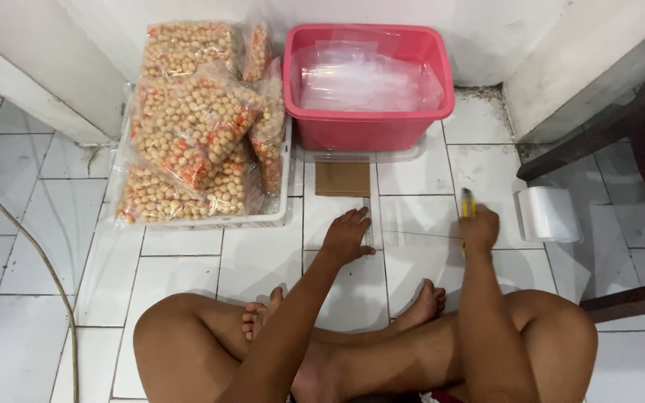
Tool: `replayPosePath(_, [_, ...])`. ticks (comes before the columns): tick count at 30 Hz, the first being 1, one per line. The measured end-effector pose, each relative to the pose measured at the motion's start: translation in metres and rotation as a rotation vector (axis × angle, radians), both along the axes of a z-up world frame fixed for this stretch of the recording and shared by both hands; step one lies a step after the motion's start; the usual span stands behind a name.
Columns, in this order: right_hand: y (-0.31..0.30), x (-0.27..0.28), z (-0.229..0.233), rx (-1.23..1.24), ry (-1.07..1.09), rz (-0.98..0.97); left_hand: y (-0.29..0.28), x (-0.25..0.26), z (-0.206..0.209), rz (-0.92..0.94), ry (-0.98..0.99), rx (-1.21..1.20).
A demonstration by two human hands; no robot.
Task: Measuring and cutting plastic bags using a ruler and a utility knife while sitting on the floor.
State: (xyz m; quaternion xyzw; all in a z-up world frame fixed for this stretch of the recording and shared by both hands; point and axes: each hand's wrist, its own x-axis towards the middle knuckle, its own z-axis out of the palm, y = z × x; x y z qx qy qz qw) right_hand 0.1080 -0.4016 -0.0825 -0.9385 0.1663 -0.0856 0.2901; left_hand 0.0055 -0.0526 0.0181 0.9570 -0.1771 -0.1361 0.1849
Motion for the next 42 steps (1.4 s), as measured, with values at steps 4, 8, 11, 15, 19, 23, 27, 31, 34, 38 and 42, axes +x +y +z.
replayPosePath(4, [0.055,-0.018,0.050,-0.030,-0.069,0.035,0.000,0.006,-0.008,-0.015,-0.031,0.001])
replayPosePath(8, [0.109,-0.040,0.094,-0.008,-0.084,0.199,0.000,0.007,-0.013,-0.020,-0.031,0.035])
replayPosePath(11, [0.128,-0.048,0.103,0.059,0.012,0.219,0.000,0.007,-0.017,-0.018,-0.052,0.032])
replayPosePath(15, [0.126,-0.041,0.070,0.298,0.127,0.100,0.002,0.008,-0.018,-0.027,-0.057,0.042])
replayPosePath(19, [0.133,-0.044,0.056,0.782,0.212,0.060,0.002,0.009,-0.022,-0.031,-0.072,0.024])
replayPosePath(23, [0.147,-0.049,0.067,0.678,0.292,0.160,0.001,0.013,-0.019,-0.022,-0.076,0.025])
replayPosePath(27, [0.173,-0.060,0.094,0.281,0.319,0.278,0.001,0.012,-0.017,-0.024,-0.050,0.035])
replayPosePath(31, [0.186,-0.071,0.109,0.236,0.294,0.309,0.004,0.011,-0.021,-0.013,-0.025,-0.008])
replayPosePath(34, [0.190,-0.069,0.107,0.212,0.295,0.363,0.004,0.011,-0.017,-0.015,-0.019,-0.018])
replayPosePath(38, [0.199,-0.069,0.119,0.067,0.270,0.484,0.006,0.012,-0.011,-0.022,-0.001,0.017])
replayPosePath(42, [0.201,-0.065,0.116,0.030,0.240,0.534,0.007,0.011,-0.013,-0.029,-0.008,-0.025])
